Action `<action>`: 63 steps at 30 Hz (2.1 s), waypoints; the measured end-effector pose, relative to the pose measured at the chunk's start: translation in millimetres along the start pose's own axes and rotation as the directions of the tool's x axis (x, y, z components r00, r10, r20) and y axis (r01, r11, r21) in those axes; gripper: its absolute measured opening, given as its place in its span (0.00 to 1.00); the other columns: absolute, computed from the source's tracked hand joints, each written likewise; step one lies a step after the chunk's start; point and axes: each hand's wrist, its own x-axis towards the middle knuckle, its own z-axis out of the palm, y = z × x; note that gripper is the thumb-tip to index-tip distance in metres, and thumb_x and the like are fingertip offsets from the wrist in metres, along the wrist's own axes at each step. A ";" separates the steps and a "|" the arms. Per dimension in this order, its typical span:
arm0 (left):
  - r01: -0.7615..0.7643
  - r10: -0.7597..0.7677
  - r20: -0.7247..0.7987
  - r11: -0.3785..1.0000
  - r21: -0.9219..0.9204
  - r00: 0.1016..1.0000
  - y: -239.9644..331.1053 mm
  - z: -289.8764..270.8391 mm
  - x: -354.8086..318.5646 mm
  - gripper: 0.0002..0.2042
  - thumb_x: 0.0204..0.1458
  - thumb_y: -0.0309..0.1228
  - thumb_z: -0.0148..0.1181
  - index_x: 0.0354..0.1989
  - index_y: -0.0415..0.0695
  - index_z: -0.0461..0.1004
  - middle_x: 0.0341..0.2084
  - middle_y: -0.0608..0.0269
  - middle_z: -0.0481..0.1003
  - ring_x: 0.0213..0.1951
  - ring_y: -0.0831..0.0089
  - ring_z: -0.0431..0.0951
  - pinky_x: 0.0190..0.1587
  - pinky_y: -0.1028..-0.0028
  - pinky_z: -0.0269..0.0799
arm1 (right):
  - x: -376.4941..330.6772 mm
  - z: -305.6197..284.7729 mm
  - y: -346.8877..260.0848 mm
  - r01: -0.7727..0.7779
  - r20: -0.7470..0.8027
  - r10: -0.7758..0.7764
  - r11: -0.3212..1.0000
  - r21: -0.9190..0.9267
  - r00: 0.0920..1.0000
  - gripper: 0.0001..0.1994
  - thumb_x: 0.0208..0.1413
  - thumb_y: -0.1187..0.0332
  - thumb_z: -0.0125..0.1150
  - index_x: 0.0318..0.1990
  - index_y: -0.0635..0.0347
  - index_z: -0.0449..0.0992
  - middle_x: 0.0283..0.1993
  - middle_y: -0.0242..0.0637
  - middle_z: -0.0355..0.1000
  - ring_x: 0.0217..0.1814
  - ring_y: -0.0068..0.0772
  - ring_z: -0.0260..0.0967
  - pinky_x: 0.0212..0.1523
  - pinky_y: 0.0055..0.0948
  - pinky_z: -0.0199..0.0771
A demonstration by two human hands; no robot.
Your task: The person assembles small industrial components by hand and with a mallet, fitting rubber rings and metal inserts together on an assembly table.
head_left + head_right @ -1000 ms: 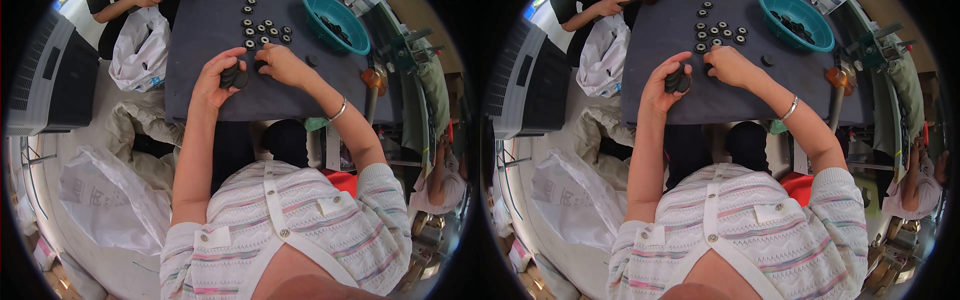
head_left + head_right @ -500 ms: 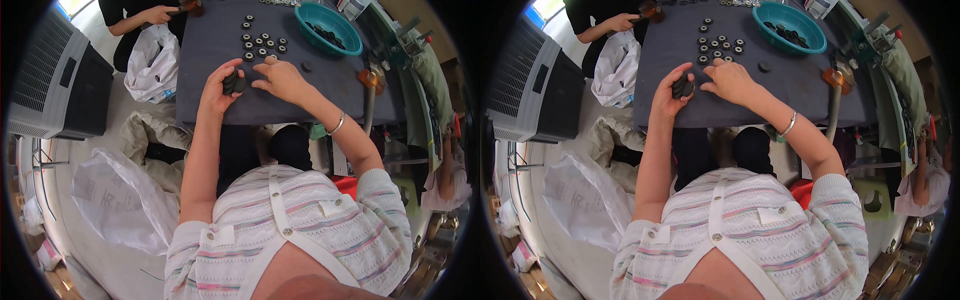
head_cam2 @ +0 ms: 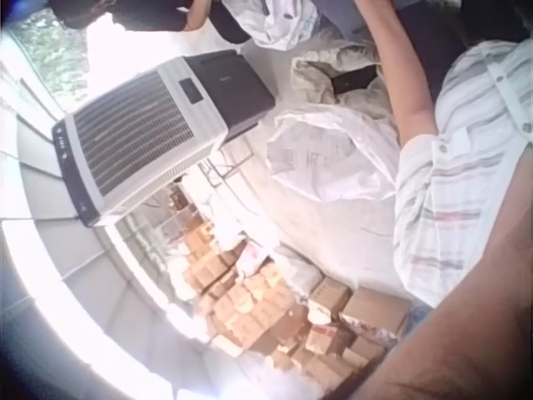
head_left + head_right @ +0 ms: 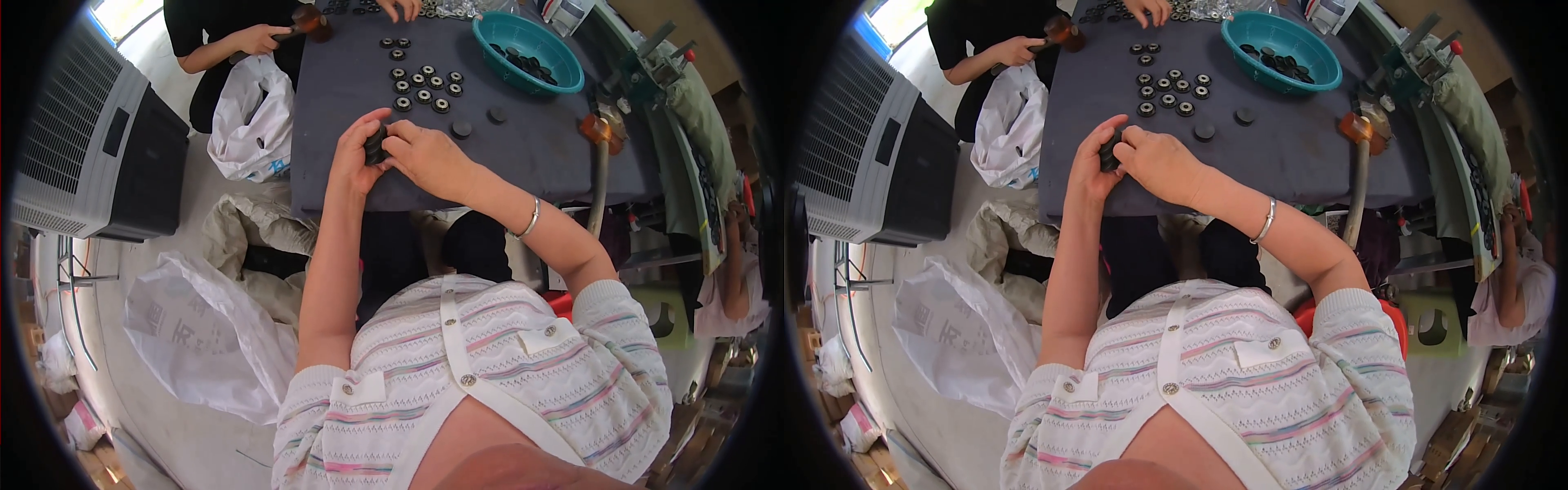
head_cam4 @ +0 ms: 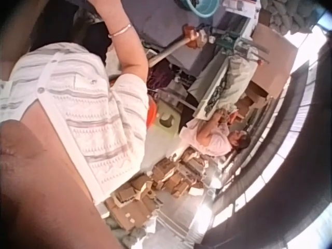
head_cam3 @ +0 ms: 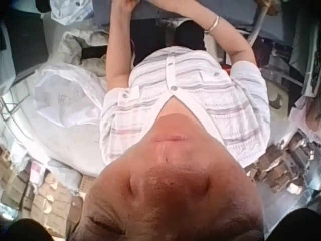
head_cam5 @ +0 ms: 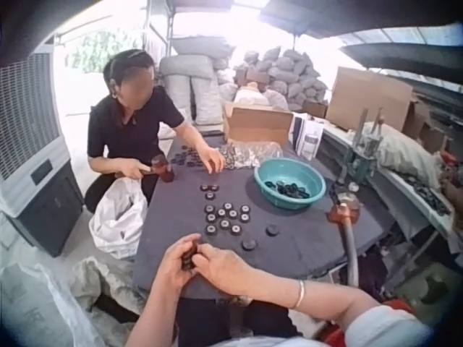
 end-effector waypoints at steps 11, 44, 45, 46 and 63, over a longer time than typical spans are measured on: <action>-0.130 0.137 -0.042 0.981 0.145 0.990 7.9 -4.2 -15.3 0.13 0.53 0.25 0.51 0.46 0.36 0.67 0.27 0.54 0.74 0.26 0.64 0.78 0.17 0.72 0.73 | 5.5 -18.5 31.1 0.055 0.279 0.031 0.954 -0.294 0.960 0.05 0.50 0.72 0.52 0.32 0.63 0.68 0.30 0.43 0.64 0.27 0.44 0.70 0.28 0.37 0.72; -0.265 0.266 0.011 0.959 0.095 0.964 1.1 -10.7 -13.6 0.12 0.54 0.23 0.48 0.47 0.35 0.67 0.27 0.54 0.73 0.23 0.65 0.77 0.16 0.74 0.67 | -68.4 -20.0 34.1 -0.315 0.235 0.317 0.948 -0.049 0.919 0.15 0.45 0.73 0.62 0.43 0.62 0.72 0.38 0.42 0.66 0.36 0.45 0.69 0.37 0.36 0.70; -0.268 0.268 0.012 0.959 0.095 0.963 1.2 -11.0 -13.4 0.12 0.54 0.23 0.48 0.47 0.35 0.67 0.27 0.54 0.73 0.23 0.65 0.77 0.16 0.74 0.67 | -63.9 -22.0 38.4 -0.285 0.308 0.284 0.958 -0.044 0.908 0.16 0.46 0.73 0.62 0.44 0.62 0.71 0.38 0.43 0.66 0.36 0.46 0.69 0.37 0.37 0.70; -0.263 0.263 0.012 0.960 0.096 0.965 1.1 -11.3 -12.5 0.12 0.54 0.23 0.48 0.47 0.35 0.67 0.27 0.54 0.73 0.22 0.65 0.77 0.16 0.74 0.67 | -54.9 -25.8 42.9 -0.281 0.308 0.281 0.959 -0.044 0.909 0.16 0.46 0.73 0.62 0.44 0.62 0.71 0.38 0.43 0.66 0.36 0.46 0.69 0.37 0.37 0.70; -0.223 0.223 0.010 0.974 0.038 0.975 3.2 -10.3 -18.7 0.12 0.52 0.24 0.51 0.45 0.35 0.68 0.26 0.55 0.73 0.19 0.70 0.74 0.14 0.76 0.63 | 46.7 24.1 116.1 -0.273 0.290 0.276 0.961 -0.049 0.917 0.16 0.46 0.71 0.62 0.45 0.62 0.72 0.42 0.45 0.71 0.47 0.46 0.69 0.49 0.36 0.68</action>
